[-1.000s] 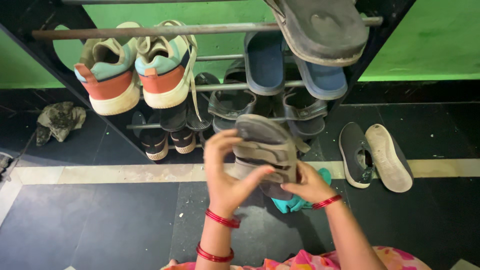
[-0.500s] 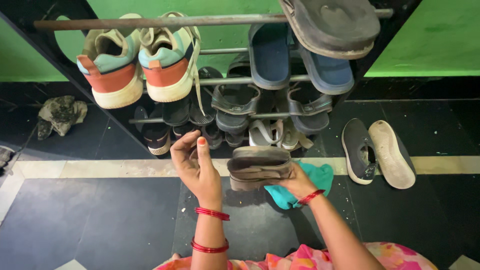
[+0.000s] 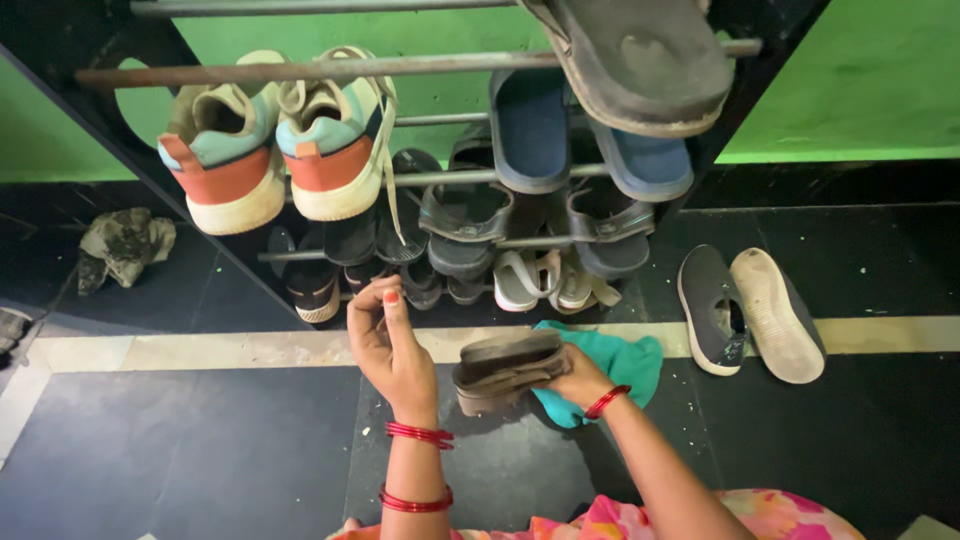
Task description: The person sits on the floor and wipes several pairs of shoes with a green cloth. They remove shoes from a multi-tiered rack, wipe the soles and uppers, and place them back on the rack.
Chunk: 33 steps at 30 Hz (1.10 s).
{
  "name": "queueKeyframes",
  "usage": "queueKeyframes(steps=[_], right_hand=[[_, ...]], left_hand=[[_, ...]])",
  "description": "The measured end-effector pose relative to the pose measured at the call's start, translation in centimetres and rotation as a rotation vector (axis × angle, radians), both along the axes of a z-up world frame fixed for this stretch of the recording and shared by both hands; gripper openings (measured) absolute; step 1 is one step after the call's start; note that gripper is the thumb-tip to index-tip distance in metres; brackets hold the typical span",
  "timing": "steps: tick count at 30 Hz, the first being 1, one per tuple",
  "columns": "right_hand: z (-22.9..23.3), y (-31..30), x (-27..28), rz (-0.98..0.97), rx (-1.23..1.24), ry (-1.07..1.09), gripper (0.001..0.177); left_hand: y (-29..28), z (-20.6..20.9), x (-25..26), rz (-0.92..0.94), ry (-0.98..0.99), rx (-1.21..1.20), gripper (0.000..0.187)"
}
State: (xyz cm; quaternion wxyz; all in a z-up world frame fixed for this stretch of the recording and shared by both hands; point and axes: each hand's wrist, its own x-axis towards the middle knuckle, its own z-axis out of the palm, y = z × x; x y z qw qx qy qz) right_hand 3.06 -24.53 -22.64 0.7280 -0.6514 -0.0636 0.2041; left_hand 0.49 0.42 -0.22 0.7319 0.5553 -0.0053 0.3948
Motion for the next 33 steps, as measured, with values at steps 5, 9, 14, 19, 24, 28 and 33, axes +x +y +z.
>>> queueKeyframes(steps=[5, 9, 14, 19, 24, 28, 33], right_hand=[[4.9, 0.7, 0.1, -0.021, 0.001, -0.145, 0.056], [10.2, 0.8, -0.8, -0.107, 0.148, -0.206, 0.058], [16.4, 1.3, -1.8, -0.095, 0.171, -0.352, 0.043], [24.7, 4.3, -3.1, -0.130, 0.243, -0.459, 0.045], [33.5, 7.0, -5.8, -0.233, 0.036, -0.698, 0.066], [38.3, 7.0, -6.4, -0.575, -0.108, -0.832, 0.064], [42.2, 2.7, -4.6, -0.765, 0.211, -0.853, 0.065]], left_hand=[[0.4, 0.6, -0.4, -0.064, -0.012, 0.016, 0.017], [2.1, 1.4, -1.3, -0.274, 0.032, 0.180, 0.047], [2.2, 3.1, -2.4, -0.616, 0.027, 0.224, 0.083], [-0.1, 5.3, -4.0, -0.508, 0.122, 0.424, 0.055], [-3.2, 7.9, -4.4, -0.361, 0.154, 0.150, 0.027], [-4.4, 11.7, -2.8, -0.127, 0.394, 0.554, 0.041], [-5.9, 20.0, 2.1, -0.494, 0.280, 0.214, 0.082]])
